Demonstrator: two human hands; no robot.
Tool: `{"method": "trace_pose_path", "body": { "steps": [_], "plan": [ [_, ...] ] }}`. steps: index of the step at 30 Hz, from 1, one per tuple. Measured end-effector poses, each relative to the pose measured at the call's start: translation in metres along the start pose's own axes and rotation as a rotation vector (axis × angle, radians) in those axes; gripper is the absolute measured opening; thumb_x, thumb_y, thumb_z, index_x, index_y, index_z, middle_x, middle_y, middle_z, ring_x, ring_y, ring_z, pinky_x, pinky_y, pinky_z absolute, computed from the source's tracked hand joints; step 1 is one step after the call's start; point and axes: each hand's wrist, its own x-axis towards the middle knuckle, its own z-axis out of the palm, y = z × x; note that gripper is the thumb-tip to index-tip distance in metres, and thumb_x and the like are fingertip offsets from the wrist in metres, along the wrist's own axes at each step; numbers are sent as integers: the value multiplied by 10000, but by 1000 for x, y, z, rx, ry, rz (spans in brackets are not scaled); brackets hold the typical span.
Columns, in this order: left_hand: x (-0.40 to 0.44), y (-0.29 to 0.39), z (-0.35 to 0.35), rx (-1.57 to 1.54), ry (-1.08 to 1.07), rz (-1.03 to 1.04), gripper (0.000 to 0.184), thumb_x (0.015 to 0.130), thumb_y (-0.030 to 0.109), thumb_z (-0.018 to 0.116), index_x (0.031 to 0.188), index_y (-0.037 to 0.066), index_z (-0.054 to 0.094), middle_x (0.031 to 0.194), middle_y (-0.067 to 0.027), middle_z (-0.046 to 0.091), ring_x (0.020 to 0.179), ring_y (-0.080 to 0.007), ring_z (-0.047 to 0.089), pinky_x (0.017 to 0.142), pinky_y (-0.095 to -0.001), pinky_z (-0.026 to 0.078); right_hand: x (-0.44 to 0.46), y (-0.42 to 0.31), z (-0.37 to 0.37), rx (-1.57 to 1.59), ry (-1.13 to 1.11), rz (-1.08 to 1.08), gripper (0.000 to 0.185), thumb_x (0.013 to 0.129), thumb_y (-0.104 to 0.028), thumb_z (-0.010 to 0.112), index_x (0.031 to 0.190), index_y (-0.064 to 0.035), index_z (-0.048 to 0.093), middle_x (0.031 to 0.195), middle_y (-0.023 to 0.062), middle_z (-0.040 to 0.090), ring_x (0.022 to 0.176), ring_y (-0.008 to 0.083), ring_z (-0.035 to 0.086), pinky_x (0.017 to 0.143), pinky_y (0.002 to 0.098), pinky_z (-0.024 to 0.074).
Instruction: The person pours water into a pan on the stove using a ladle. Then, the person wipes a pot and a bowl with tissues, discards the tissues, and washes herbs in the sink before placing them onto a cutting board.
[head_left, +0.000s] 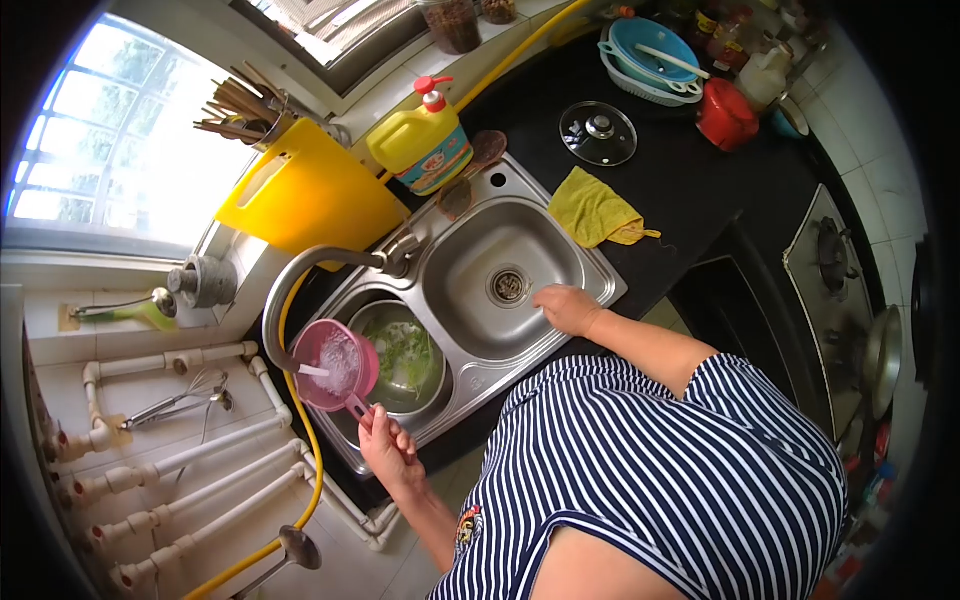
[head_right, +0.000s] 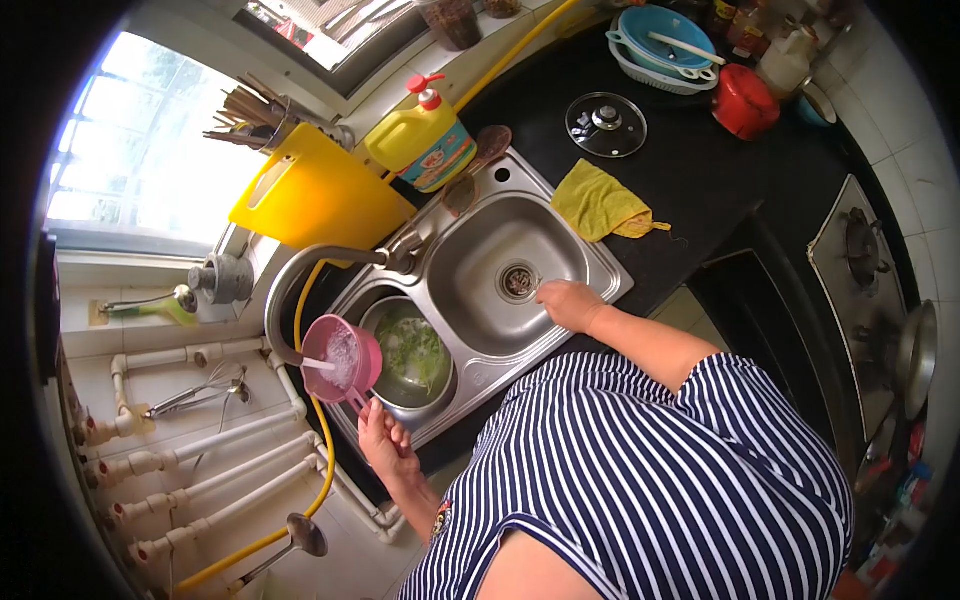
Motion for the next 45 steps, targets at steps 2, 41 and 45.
{"method": "trace_pose_path", "body": {
  "steps": [2, 41, 45],
  "plan": [
    [3, -2, -1, -10, -7, -11, 158, 949, 170, 660, 1025, 96, 541, 638, 38, 449, 410, -39, 369, 340, -182, 276, 0, 5, 2, 0, -3, -26, 184, 853, -68, 529, 952, -74, 685, 1006, 95, 693, 981, 297, 655, 874, 406, 533],
    [22, 8, -10, -45, 2, 28, 203, 951, 132, 633, 1109, 48, 537, 649, 11, 467, 410, -54, 398, 340, -192, 302, 263, -117, -17, -185, -171, -129, 618, 933, -174, 455, 1504, 7, 305, 1608, 173, 230, 1452, 326, 297, 1182, 388, 287],
    [24, 7, -15, -45, -8, 18, 207, 950, 134, 636, 1110, 49, 537, 650, 9, 471, 410, -56, 400, 342, -192, 305, 260, -118, -16, -195, -161, -131, 672, 888, -141, 498, 1506, 20, 291, 1616, 167, 209, 1456, 321, 290, 1186, 383, 285]
  ]
}}
